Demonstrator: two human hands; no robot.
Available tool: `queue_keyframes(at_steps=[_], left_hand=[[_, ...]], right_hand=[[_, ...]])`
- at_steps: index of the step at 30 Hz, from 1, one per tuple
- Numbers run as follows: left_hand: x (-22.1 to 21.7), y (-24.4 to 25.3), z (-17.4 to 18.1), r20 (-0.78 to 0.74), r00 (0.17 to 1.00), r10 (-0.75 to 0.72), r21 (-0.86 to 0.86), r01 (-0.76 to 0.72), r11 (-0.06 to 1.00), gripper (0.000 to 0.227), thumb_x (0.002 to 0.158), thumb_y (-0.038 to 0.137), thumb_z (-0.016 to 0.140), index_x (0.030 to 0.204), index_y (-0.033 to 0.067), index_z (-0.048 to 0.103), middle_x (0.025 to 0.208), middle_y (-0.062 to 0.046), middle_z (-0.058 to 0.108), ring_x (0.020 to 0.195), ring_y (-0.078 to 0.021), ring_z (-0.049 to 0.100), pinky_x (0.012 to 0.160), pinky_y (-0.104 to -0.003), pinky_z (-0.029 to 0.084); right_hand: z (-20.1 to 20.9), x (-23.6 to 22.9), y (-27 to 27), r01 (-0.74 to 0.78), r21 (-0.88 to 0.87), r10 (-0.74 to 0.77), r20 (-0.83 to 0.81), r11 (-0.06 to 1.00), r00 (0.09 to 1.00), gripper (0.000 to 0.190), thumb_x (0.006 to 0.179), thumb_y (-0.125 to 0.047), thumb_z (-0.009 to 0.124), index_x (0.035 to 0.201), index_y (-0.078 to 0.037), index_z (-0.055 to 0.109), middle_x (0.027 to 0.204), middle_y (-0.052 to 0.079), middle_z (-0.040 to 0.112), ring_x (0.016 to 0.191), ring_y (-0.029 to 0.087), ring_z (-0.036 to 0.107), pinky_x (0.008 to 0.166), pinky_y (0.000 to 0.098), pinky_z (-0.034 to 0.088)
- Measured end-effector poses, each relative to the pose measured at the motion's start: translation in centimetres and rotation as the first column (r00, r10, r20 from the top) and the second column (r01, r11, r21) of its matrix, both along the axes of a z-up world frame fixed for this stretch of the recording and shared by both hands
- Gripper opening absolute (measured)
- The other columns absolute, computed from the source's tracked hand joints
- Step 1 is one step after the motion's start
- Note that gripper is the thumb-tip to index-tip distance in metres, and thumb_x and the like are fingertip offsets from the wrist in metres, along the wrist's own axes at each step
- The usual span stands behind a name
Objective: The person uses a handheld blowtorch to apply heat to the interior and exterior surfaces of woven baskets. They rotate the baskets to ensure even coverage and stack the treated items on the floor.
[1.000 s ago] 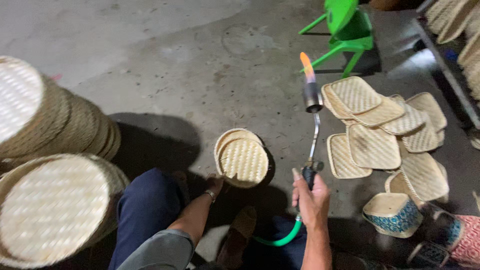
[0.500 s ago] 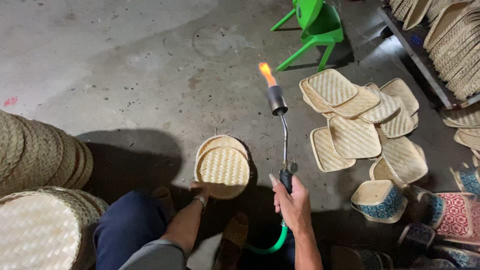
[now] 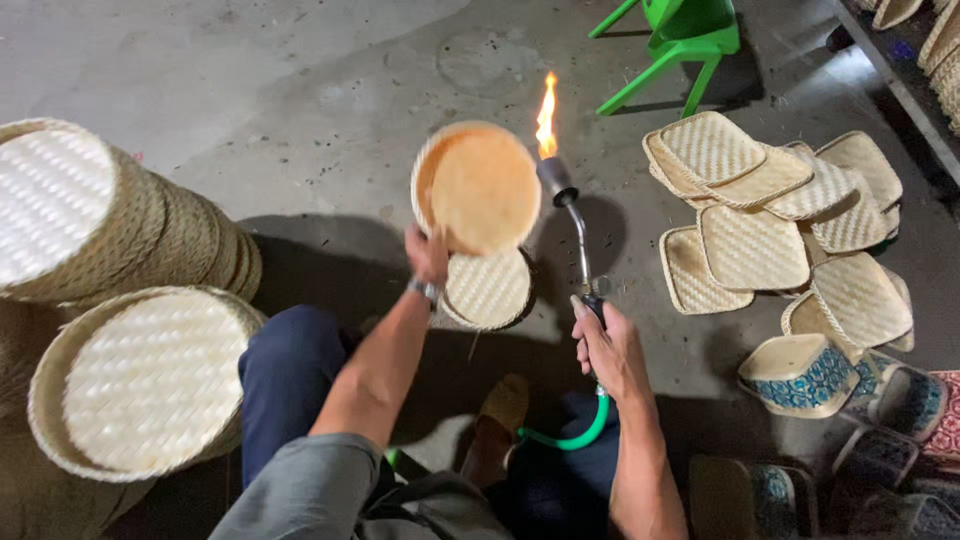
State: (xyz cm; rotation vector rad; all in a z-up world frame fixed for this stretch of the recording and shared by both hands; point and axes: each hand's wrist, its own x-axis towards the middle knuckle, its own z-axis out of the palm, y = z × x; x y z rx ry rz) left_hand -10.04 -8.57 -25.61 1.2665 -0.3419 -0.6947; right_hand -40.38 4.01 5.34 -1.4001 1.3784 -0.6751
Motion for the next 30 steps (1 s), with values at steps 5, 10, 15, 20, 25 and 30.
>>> queue_keyframes(at_steps=[5, 10, 15, 20, 25, 30], left_hand=[[7.1, -2.9, 10.0, 0.134, 0.99, 0.031, -0.158, -0.01, 0.987, 0.024, 0.088, 0.008, 0.067, 0.109, 0.0015, 0.056, 0.095, -0.006, 0.065, 0.082, -0.0142, 0.061, 0.069, -0.032, 0.056], [10.8, 0.0, 19.4, 0.35, 0.931, 0.099, -0.112, -0.063, 0.992, 0.02, 0.09, 0.005, 0.066, 0.108, 0.0004, 0.06, 0.097, -0.008, 0.068, 0.086, -0.0154, 0.064, 0.075, -0.031, 0.055], [13.4, 3.7, 23.7, 0.295, 0.955, 0.0, -0.202, 0.062, 0.977, 0.021, 0.09, 0.0, 0.06, 0.111, -0.0002, 0.056, 0.101, -0.009, 0.065, 0.086, -0.0154, 0.063, 0.074, -0.032, 0.057], [13.6, 5.9, 24.6, 0.415, 0.91, 0.009, -0.092, 0.033, 0.995, 0.019, 0.092, 0.001, 0.061, 0.111, -0.0003, 0.058, 0.1, -0.008, 0.067, 0.087, -0.0164, 0.066, 0.073, -0.033, 0.059], [12.9, 7.4, 26.0, 0.247, 0.966, -0.072, -0.107, 0.101, 0.989, 0.02, 0.095, 0.009, 0.066, 0.11, 0.0002, 0.055, 0.098, -0.008, 0.064, 0.078, -0.0145, 0.066, 0.063, -0.035, 0.062], [12.7, 7.2, 26.1, 0.34, 0.939, -0.057, -0.066, 0.085, 0.994, 0.018, 0.096, 0.011, 0.067, 0.109, 0.001, 0.058, 0.094, -0.006, 0.067, 0.074, -0.0121, 0.065, 0.059, -0.031, 0.058]], right_hand=[[0.4, 0.5, 3.2, -0.046, 0.033, 0.047, -0.054, 0.998, 0.997, 0.036, 0.098, -0.034, 0.061, 0.082, -0.003, 0.059, 0.063, 0.002, 0.056, 0.047, 0.01, 0.053, 0.039, 0.0292, 0.044], [1.1, 1.8, 5.8, -0.174, 0.013, 0.174, -0.168, 0.985, 0.97, 0.036, 0.098, -0.032, 0.061, 0.08, -0.001, 0.059, 0.059, 0.006, 0.059, 0.045, 0.013, 0.056, 0.041, 0.0296, 0.047], [0.8, 3.1, 7.4, -0.213, 0.014, 0.213, -0.116, 0.977, 0.97, 0.04, 0.101, -0.031, 0.063, 0.081, 0.004, 0.057, 0.062, 0.008, 0.06, 0.048, 0.013, 0.056, 0.04, 0.0309, 0.046], [0.3, 3.9, 7.4, -0.187, -0.058, 0.182, -0.08, 0.981, 0.98, 0.027, 0.099, -0.029, 0.059, 0.091, -0.003, 0.061, 0.068, 0.004, 0.062, 0.049, 0.01, 0.057, 0.039, 0.0285, 0.047], [0.4, 3.8, 6.6, -0.156, -0.039, 0.149, -0.147, 0.987, 0.978, 0.026, 0.097, -0.029, 0.058, 0.092, -0.003, 0.061, 0.068, 0.004, 0.062, 0.047, 0.011, 0.056, 0.039, 0.0298, 0.046], [1.4, 3.7, 6.0, -0.135, -0.033, 0.126, -0.194, 0.99, 0.973, 0.036, 0.098, -0.034, 0.062, 0.087, -0.001, 0.058, 0.068, 0.004, 0.06, 0.046, 0.011, 0.056, 0.039, 0.0298, 0.047]])
